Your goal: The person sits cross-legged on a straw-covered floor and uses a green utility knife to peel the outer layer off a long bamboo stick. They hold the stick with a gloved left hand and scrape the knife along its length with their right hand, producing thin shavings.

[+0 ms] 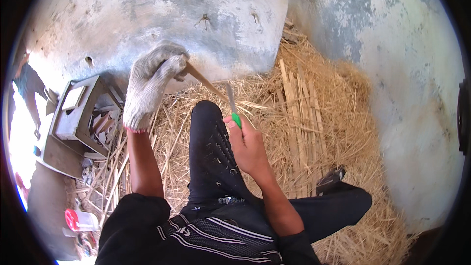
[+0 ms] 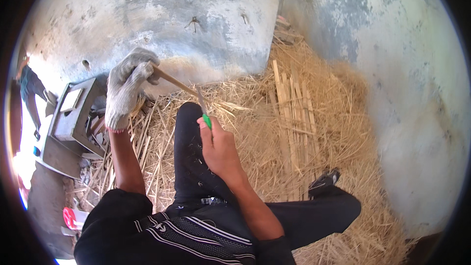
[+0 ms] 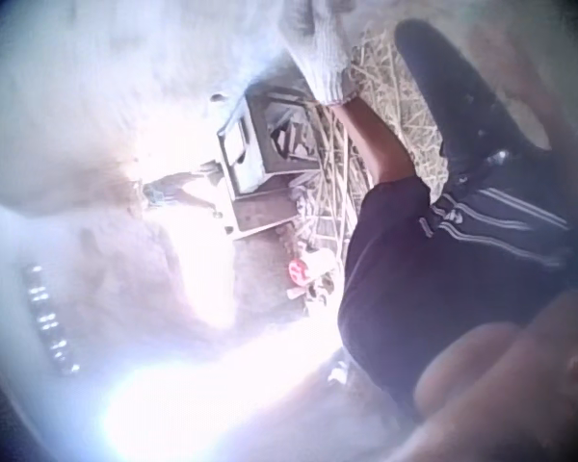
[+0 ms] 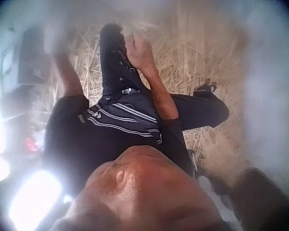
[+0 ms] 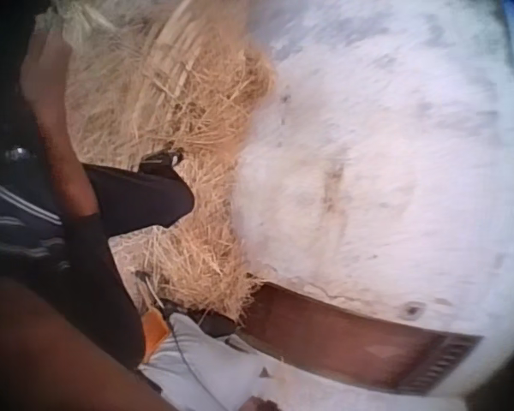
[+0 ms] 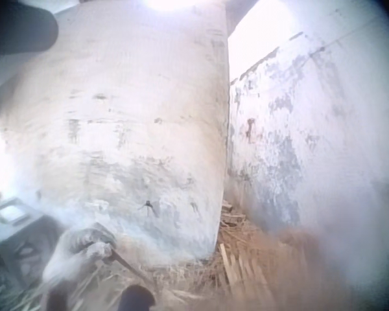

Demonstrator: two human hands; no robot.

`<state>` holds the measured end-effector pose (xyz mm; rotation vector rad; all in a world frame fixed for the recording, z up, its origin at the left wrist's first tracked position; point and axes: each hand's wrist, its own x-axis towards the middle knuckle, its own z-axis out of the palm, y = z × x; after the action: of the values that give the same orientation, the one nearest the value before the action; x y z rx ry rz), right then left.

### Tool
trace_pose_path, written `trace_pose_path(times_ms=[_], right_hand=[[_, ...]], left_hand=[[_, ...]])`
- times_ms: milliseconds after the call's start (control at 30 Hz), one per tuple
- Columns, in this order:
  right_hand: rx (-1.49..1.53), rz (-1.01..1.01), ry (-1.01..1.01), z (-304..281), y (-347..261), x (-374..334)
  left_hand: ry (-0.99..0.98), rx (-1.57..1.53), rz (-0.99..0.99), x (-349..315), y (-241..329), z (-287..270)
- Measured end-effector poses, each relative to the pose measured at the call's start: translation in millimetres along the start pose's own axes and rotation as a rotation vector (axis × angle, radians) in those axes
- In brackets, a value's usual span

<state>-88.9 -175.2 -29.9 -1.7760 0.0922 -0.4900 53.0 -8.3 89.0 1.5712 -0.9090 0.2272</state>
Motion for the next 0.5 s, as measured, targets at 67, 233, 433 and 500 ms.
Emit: trace_pose_path(times_ms=[67,233,433,500], right_hand=[[-0.06,-0.079,0.001,0.9,-16.8,-8.2],[-0.062,-0.161,-0.024,9.1,-39.6,-26.0],[-0.255,-0.122,-0.085,4.4,-53.3,-39.2],[-0.27,-0.118,-0.089,3.6,-59.9,-43.8]], left_hand=[[-0.014,0.014,0.032,-12.1,3.4,6.3],[0.045,0.137,0.069,-47.1,9.2,15.4],[-0.103,0.328,0.324,-62.9,6.7,7.6],[-0.149,0.38,0.361,-60.3,9.7,6.0]])
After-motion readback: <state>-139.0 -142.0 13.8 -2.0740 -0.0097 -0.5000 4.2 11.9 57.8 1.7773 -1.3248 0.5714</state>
